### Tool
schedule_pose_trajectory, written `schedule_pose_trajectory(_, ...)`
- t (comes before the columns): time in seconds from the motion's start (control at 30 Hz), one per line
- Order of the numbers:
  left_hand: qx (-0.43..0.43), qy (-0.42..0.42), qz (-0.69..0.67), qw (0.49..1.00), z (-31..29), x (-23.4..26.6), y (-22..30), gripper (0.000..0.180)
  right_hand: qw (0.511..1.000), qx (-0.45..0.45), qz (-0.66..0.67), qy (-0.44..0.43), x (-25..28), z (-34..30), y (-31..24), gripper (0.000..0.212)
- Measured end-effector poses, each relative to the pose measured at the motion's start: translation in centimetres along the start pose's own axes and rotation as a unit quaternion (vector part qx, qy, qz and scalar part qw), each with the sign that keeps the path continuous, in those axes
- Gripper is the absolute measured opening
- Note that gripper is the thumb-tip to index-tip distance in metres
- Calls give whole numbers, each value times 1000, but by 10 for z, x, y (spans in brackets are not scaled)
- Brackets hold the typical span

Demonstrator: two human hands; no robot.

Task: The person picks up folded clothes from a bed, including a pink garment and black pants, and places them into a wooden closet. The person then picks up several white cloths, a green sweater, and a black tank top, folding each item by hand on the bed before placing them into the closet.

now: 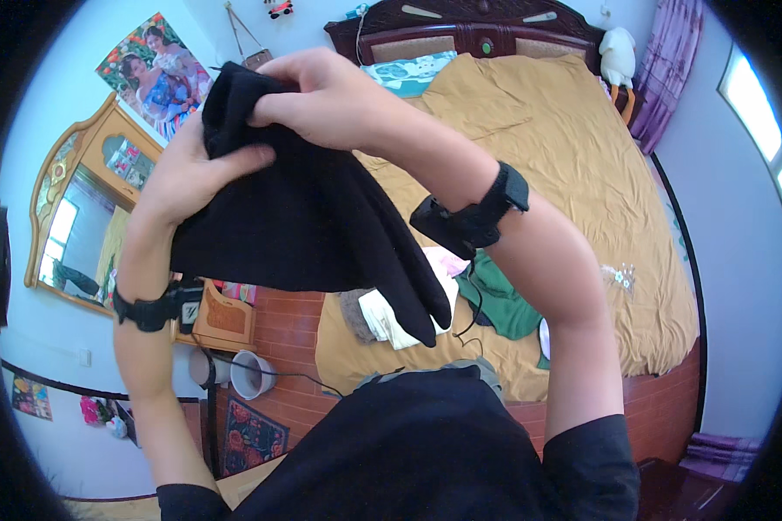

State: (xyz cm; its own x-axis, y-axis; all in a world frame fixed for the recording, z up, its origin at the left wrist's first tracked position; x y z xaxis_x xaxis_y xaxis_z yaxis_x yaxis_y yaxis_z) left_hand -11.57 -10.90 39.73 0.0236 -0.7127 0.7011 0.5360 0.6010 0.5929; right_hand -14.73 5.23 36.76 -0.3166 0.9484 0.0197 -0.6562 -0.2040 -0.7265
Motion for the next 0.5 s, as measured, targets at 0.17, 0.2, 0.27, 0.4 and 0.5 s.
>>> schedule_pose_trajectory(0.17, 34, 39, 19, 998, 5, 27, 5, 32, 999, 34, 14, -5, 6, -33, 18, 41)
schedule_pose_trajectory(0.2, 39, 46, -9, 998, 3, 43, 10, 32, 999, 17, 32, -20, 0, -52, 34, 44)
schedule_pose_trajectory(0.27, 20, 51, 23, 998, 0, 66, 29, 30, 981, -126, 35, -142, 3, -110, 77, 49)
schedule_pose_trajectory(0.4, -2, 71, 50, 996, 19, 140, 30, 31, 926, -330, 22, -181, 50, -239, 209, 42)
schedule_pose_trajectory(0.5, 73, 117, 66, 988, 3, 143, 118, 29, 916, -347, 119, -164, 26, -264, 258, 43)
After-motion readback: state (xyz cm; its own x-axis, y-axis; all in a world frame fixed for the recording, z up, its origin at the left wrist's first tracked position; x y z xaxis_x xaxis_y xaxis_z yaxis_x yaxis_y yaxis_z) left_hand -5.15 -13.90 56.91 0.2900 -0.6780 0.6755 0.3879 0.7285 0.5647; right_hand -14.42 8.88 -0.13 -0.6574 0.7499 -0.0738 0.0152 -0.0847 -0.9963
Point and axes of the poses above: each hand's wrist, its own z-axis towards the middle knuckle, its own x-axis out of the back of the hand, y = z × x, the point moved 4 cm from there along z, towards the middle knuckle, and after that the axes turned 10 degrees about y, right-handed, at the moved point
